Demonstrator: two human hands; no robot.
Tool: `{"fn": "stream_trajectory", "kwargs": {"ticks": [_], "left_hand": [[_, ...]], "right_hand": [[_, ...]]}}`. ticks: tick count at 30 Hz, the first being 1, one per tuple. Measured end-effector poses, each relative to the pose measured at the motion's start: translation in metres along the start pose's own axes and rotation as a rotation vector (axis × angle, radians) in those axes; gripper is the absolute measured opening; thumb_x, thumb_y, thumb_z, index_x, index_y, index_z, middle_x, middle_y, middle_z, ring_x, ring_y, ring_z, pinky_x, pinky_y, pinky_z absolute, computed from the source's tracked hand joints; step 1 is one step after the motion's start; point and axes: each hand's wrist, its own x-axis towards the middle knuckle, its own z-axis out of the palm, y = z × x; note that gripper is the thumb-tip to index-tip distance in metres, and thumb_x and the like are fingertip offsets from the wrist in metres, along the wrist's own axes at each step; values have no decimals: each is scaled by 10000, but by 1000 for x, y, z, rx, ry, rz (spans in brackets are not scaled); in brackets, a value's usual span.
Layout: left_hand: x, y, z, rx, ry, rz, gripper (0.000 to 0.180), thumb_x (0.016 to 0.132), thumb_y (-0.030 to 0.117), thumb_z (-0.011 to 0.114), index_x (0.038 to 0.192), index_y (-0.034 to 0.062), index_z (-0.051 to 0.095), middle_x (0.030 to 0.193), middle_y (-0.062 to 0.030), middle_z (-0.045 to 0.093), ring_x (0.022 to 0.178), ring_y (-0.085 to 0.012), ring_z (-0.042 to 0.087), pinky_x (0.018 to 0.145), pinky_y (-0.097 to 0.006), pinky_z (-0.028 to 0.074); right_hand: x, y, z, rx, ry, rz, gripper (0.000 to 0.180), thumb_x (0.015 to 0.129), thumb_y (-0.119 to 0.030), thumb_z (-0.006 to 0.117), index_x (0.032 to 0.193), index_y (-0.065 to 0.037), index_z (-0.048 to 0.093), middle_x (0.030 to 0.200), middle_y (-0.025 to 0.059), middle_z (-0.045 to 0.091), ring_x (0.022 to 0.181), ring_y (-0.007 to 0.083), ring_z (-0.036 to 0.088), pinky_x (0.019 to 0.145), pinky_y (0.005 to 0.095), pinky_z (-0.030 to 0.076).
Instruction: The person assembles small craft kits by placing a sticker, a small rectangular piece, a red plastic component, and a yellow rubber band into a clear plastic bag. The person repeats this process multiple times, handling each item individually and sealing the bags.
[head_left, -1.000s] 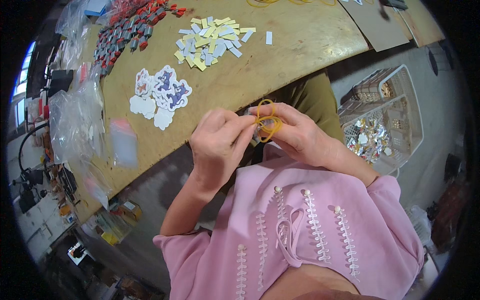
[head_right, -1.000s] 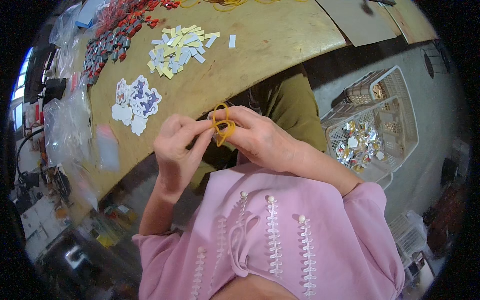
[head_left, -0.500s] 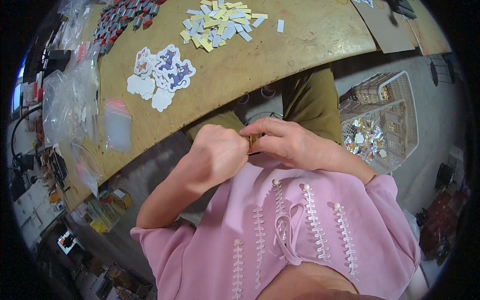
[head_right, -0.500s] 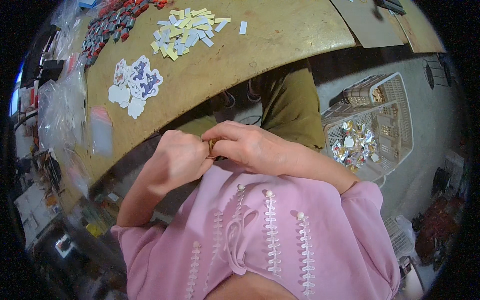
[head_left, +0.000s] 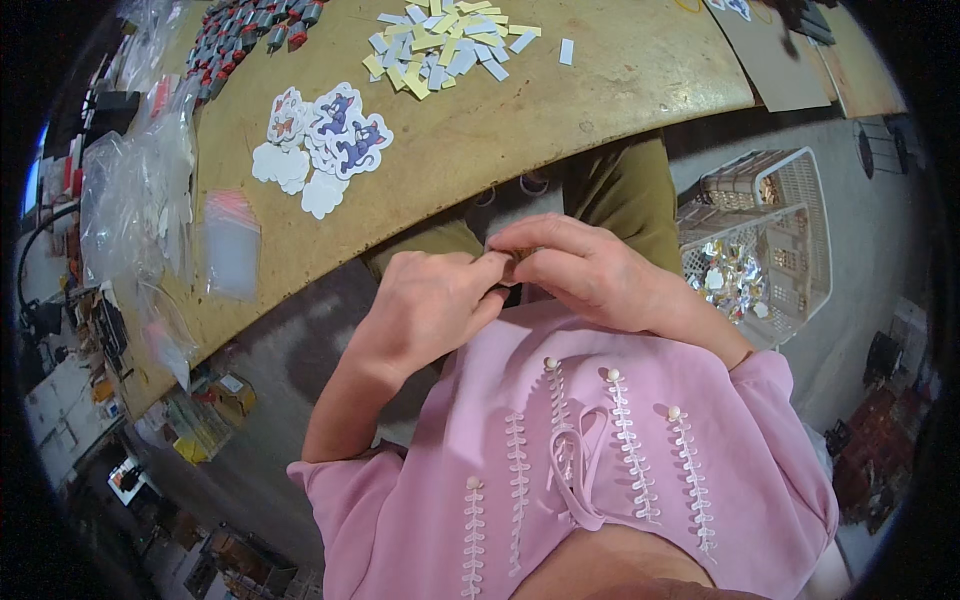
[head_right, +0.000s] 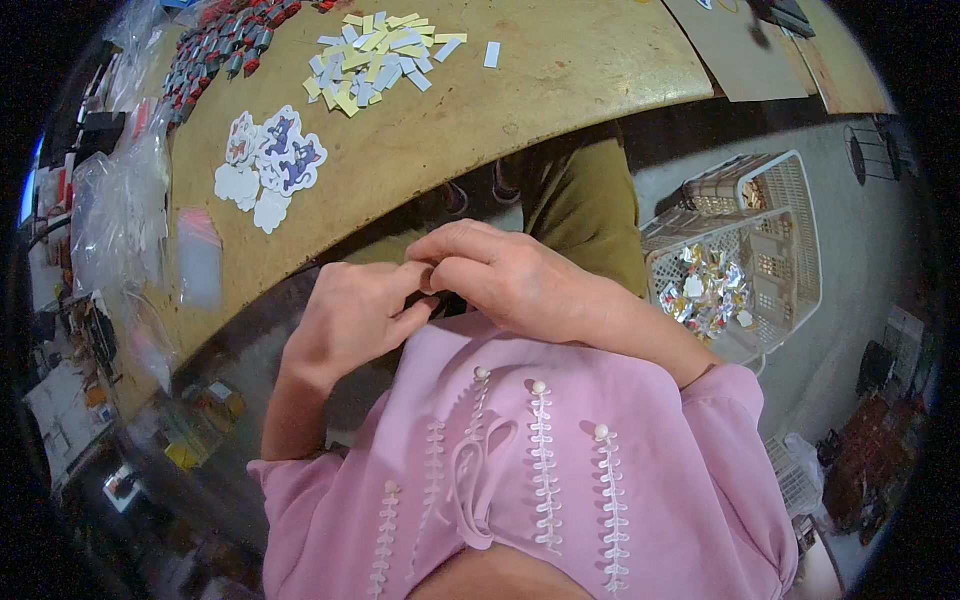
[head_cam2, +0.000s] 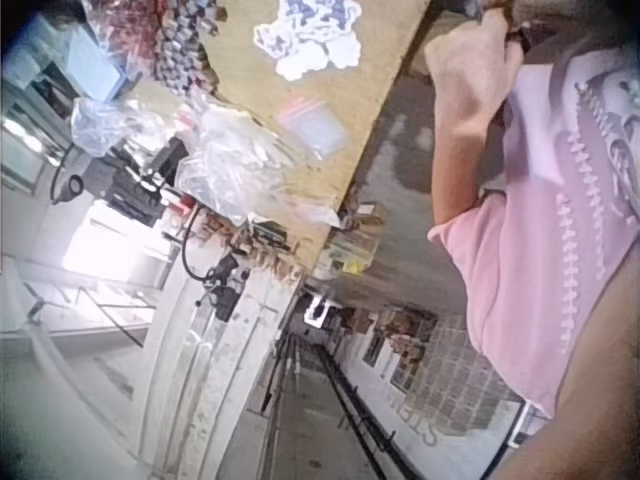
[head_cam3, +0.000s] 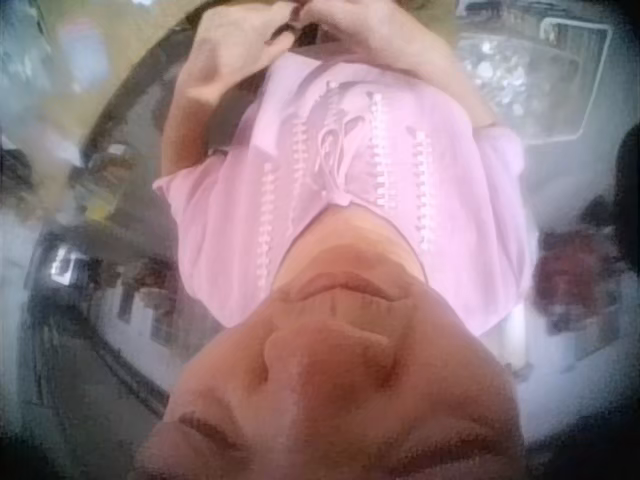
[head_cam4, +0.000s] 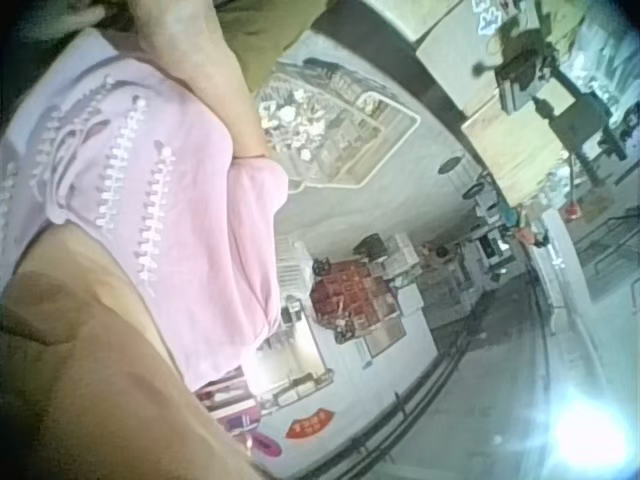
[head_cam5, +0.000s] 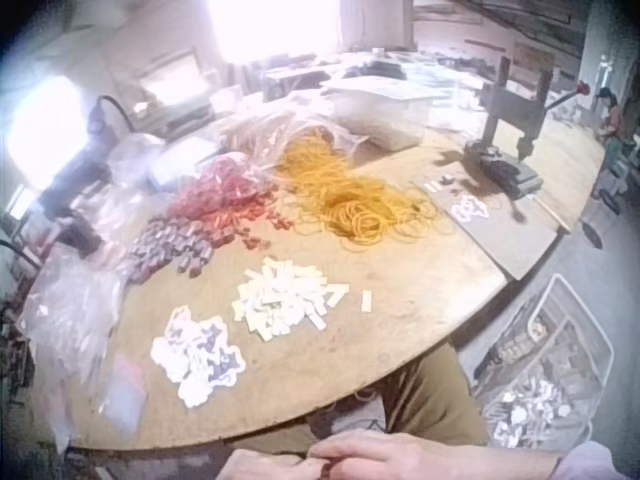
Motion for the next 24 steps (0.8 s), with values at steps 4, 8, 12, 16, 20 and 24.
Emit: {"fn": "stream_trajectory", "kwargs": {"ticks": [4,8,12,16,20,24], "left_hand": [[4,0,-6,-42,12,27,187,893,188,773,1028,86,694,779,-93,720,681,-304,712,615,-436,552],[-4,0,-14,-440,301,-230,290,839,83,859,1099,69,731,781,-44,716,639,-213,685,604,-353,543],[8,-10,15,-515,540,-75,413,825,16,878,1214,39,740,912,-74,760,786,-176,723,717,-293,572],[15,-10,35,-593,638,-49,196,877,11,832,1067,4,786,957,-106,779,856,-202,753,777,-312,589],[18,0,37,-575,715,-87,65,940,23,778,1001,-1,784,935,-110,778,833,-206,745,753,-303,575],[19,7,43,-638,762,-157,33,959,29,762,978,5,774,921,-105,776,810,-213,735,747,-312,571]], "right_hand": [[-3,3,4,6,5,50,244,841,46,740,1075,12,680,1196,170,689,1060,355,705,884,395,608],[0,2,-5,-43,132,106,199,864,58,739,1042,-15,691,1144,136,699,1008,318,704,849,382,601],[6,-1,-12,-40,158,138,174,888,56,744,1032,-25,690,1119,118,692,997,299,706,834,375,599],[8,-3,-12,-6,183,195,181,890,56,753,1040,-31,700,1109,112,676,992,282,704,833,364,596],[10,-3,-14,16,240,237,173,899,30,759,1051,-41,718,1138,118,660,992,265,698,835,350,586],[13,0,-16,104,187,281,148,908,5,755,1046,-39,730,1164,129,662,1015,261,695,841,349,578]]}}
